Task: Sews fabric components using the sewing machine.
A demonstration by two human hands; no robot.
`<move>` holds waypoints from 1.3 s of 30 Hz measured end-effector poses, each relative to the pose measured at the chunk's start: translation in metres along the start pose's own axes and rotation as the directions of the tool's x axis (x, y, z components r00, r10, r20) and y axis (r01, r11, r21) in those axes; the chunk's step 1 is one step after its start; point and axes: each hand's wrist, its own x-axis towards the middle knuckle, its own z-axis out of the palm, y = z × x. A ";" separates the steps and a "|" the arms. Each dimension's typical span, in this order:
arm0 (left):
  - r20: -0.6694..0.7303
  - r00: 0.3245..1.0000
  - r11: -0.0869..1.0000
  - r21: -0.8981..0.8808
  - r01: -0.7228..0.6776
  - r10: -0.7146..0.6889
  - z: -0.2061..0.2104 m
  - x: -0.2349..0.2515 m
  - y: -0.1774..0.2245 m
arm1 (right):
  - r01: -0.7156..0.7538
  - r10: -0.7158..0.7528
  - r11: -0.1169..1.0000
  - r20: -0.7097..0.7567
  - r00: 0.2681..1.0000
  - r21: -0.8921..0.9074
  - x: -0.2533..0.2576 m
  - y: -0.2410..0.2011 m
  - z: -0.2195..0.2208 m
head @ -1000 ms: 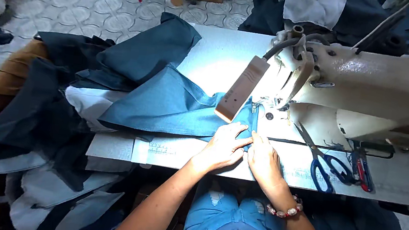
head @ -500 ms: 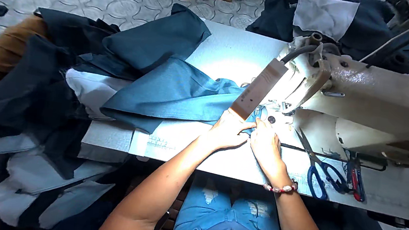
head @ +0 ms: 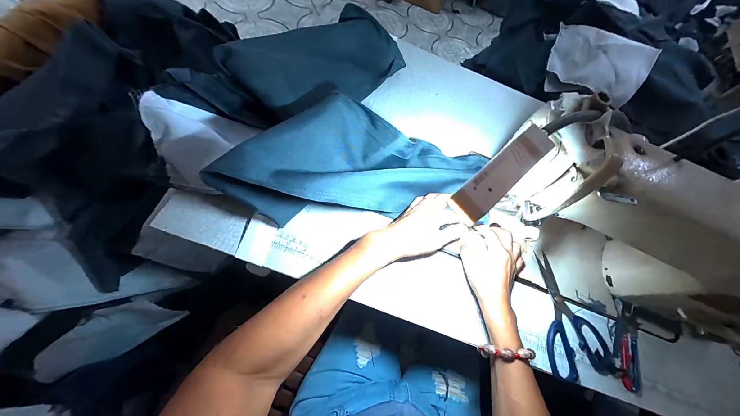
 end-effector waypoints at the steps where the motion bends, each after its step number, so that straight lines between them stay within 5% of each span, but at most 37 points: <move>1: -0.047 0.998 0.996 0.078 -0.036 0.040 -0.001 -0.012 0.001 | -0.007 0.007 1.000 -0.033 0.999 0.024 0.003 -0.001 0.003; 4: -0.361 0.891 0.903 0.414 -0.112 0.276 -0.011 -0.064 -0.009 | 0.008 -0.002 0.996 -0.079 0.997 0.084 0.010 0.000 0.006; 7: -0.565 0.782 0.779 0.602 0.174 0.262 -0.030 -0.115 -0.034 | 0.060 -0.045 0.986 -0.093 0.995 0.158 0.011 0.001 0.007; 10: -0.704 0.671 0.688 0.607 0.399 0.232 -0.058 -0.131 -0.059 | 0.073 -0.048 0.927 -0.078 0.996 0.367 0.011 0.004 0.006; 14: -0.700 0.714 0.856 0.369 0.362 0.000 -0.093 -0.110 -0.062 | 0.043 0.031 0.787 -0.109 0.994 0.616 0.013 0.004 0.010; 18: -0.681 0.704 0.884 0.437 0.168 0.203 -0.127 -0.097 -0.041 | -0.089 0.204 0.743 -0.097 0.974 0.663 -0.005 -0.009 -0.003; 21: -0.603 0.756 0.811 0.558 0.174 0.253 -0.148 -0.094 -0.024 | -0.206 0.270 0.654 0.030 0.962 0.728 -0.049 -0.019 -0.020; 24: -0.582 0.812 0.822 0.445 0.357 -0.038 -0.151 -0.086 -0.028 | -0.242 0.257 0.509 0.122 0.959 0.826 -0.079 -0.019 -0.028; 26: -0.590 0.775 0.804 0.337 0.490 -0.225 -0.138 -0.080 -0.018 | -0.232 0.250 0.469 0.124 0.960 0.852 -0.084 -0.019 -0.032; 28: -0.633 0.774 0.836 0.410 0.365 -0.027 -0.100 -0.081 -0.001 | -0.242 0.247 0.437 0.143 0.958 0.866 -0.087 -0.021 -0.035; 30: -0.541 0.748 0.820 0.573 -0.007 0.384 -0.046 -0.080 0.010 | -0.313 0.271 0.306 0.233 0.934 0.899 -0.090 -0.026 -0.038; 32: -0.309 0.803 0.789 0.539 -0.294 0.510 -0.003 -0.068 0.023 | -0.410 0.296 0.045 0.380 0.876 0.911 -0.089 -0.033 -0.044; 34: -0.215 0.854 0.832 0.427 -0.354 0.473 0.026 -0.047 0.025 | -0.451 0.231 -0.320 0.531 0.816 0.833 -0.085 -0.036 -0.052; 36: -0.392 0.808 0.879 0.374 -0.297 0.440 0.038 -0.021 0.022 | -0.437 0.082 -0.600 0.595 0.799 0.670 -0.081 -0.036 -0.054; 39: -0.497 0.749 0.871 0.439 -0.219 0.438 0.034 0.004 0.020 | -0.446 -0.039 -0.676 0.576 0.816 0.586 -0.076 -0.027 -0.051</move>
